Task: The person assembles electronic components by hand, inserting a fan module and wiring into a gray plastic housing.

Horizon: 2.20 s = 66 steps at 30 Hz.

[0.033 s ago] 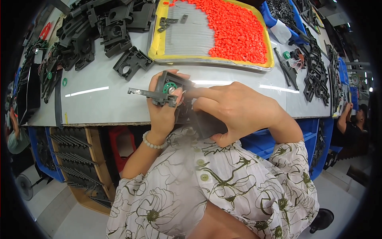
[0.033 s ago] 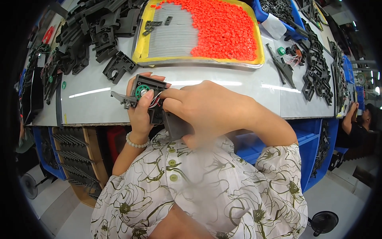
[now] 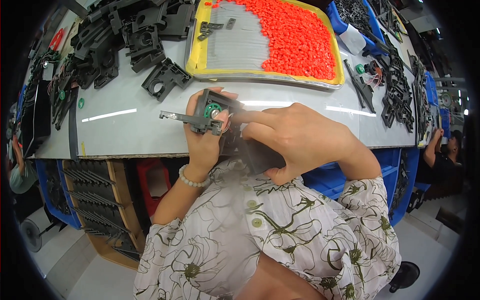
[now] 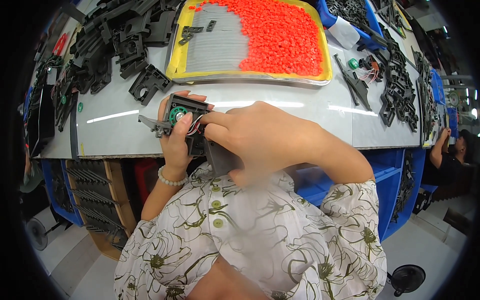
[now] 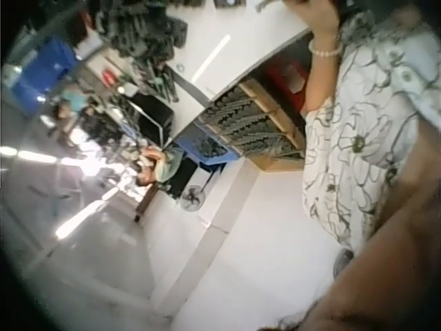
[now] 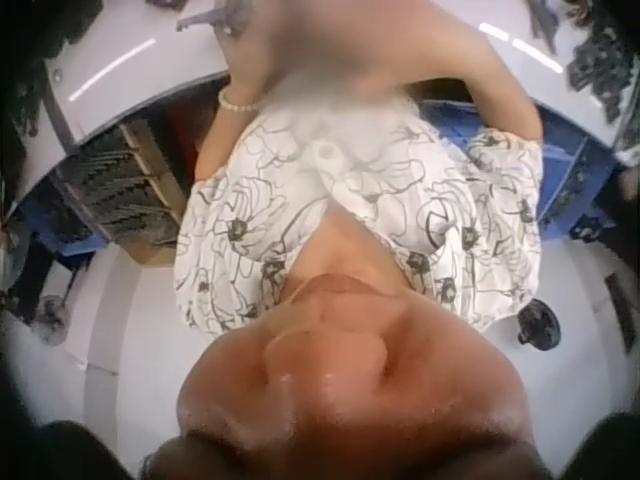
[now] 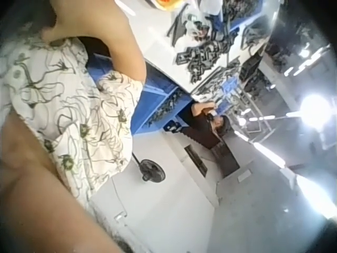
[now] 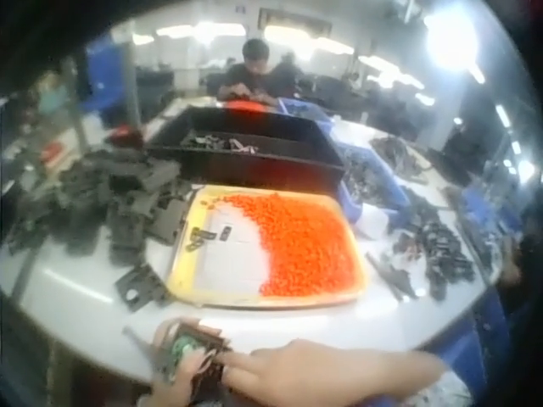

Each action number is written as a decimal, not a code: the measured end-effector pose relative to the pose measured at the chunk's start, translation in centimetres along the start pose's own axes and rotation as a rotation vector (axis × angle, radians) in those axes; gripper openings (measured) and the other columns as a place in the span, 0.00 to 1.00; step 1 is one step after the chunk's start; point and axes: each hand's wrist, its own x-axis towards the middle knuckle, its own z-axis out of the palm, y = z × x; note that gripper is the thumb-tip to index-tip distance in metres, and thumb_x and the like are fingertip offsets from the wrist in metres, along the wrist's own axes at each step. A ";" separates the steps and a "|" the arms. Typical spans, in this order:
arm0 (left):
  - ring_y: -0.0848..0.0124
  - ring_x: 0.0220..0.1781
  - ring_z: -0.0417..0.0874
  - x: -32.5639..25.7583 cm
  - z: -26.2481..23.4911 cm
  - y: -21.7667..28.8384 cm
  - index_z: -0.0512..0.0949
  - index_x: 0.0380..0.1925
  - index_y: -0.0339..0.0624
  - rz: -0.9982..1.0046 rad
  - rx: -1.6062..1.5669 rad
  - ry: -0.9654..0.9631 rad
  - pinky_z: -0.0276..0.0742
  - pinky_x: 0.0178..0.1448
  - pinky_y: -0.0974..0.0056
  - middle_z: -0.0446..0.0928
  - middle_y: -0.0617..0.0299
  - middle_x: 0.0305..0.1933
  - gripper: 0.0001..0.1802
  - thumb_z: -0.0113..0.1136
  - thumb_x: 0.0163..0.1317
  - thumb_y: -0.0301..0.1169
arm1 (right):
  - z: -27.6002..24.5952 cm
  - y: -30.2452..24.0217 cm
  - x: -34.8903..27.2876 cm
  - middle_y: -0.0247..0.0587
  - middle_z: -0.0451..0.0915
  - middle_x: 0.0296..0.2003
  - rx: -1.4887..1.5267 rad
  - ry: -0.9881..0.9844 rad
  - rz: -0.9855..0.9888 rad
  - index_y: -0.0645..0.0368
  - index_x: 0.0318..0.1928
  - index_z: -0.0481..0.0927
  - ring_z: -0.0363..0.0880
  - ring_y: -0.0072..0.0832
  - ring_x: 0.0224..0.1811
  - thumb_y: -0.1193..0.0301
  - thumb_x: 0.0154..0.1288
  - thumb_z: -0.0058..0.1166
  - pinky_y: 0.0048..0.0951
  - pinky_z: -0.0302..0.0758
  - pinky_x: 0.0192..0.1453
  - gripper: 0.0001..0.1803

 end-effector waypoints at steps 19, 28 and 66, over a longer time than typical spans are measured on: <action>0.56 0.46 0.79 0.5 0.5 1.1 0.60 0.52 0.34 -0.091 -0.114 0.036 0.79 0.48 0.57 0.71 0.43 0.47 0.22 0.48 0.58 0.30 | 0.8 3.3 -2.7 0.41 0.73 0.50 0.532 0.354 0.053 0.60 0.44 0.71 0.74 0.25 0.40 0.61 0.31 0.63 0.22 0.69 0.29 0.33; 0.61 0.44 0.79 0.5 0.5 0.8 0.62 0.52 0.34 -0.069 -0.244 0.021 0.79 0.48 0.58 0.72 0.47 0.48 0.21 0.52 0.59 0.27 | 2.1 2.0 -1.0 0.38 0.76 0.40 0.461 0.722 0.159 0.61 0.47 0.74 0.75 0.27 0.37 0.66 0.39 0.62 0.25 0.70 0.35 0.29; 0.67 0.58 0.68 -0.6 0.5 -0.4 0.55 0.59 0.40 -0.066 -0.149 -0.062 0.68 0.61 0.60 0.64 0.57 0.58 0.60 0.47 0.34 0.76 | 2.5 -1.2 2.6 0.39 0.75 0.37 -0.240 0.760 0.056 0.63 0.46 0.74 0.74 0.33 0.35 0.66 0.37 0.66 0.30 0.74 0.37 0.31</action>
